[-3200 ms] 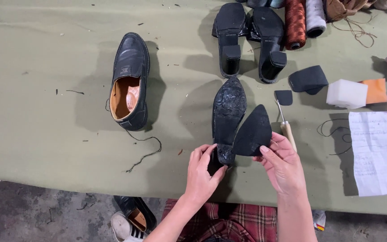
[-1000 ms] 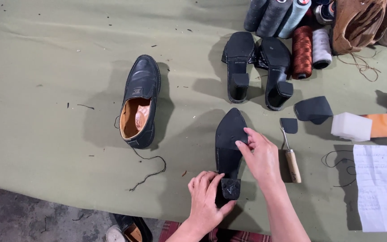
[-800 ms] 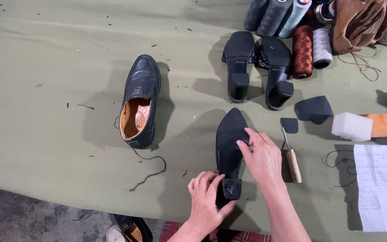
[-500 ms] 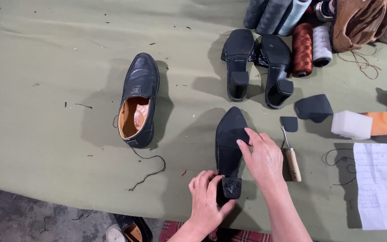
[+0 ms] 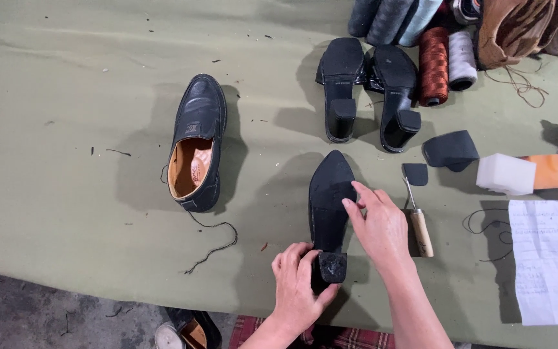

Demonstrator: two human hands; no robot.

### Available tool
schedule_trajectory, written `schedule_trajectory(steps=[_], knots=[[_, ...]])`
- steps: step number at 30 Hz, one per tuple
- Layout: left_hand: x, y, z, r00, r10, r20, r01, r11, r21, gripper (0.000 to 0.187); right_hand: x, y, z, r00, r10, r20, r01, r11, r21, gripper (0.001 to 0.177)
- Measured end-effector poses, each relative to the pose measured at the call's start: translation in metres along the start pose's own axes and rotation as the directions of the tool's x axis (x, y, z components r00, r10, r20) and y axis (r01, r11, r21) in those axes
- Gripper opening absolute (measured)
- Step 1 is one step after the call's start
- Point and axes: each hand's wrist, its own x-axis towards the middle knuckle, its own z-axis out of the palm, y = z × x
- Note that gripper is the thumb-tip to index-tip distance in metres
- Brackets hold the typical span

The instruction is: The person uses a pointed tool to work on the interior of a black shoe. They then apply glue to a separate black sole piece and attach it to the shoe, pressing it down and using the tool to secure the edges.

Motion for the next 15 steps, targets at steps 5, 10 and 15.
schedule_trajectory(steps=[5,10,15], knots=[[-0.003,-0.004,0.005,0.999,-0.023,-0.024,0.023,0.999,-0.032,0.059,0.004,0.02,-0.025,0.988,0.147,0.049,-0.151,0.985,0.086,0.048],[-0.005,-0.007,0.008,1.0,-0.016,-0.011,0.016,0.999,-0.032,0.058,0.01,0.013,-0.04,0.976,0.206,0.074,-0.216,0.96,0.178,0.047],[-0.006,-0.009,0.005,0.999,-0.035,-0.003,0.034,0.998,-0.047,0.06,0.023,0.073,-0.058,0.98,0.163,-0.111,-0.145,0.978,0.152,0.045]])
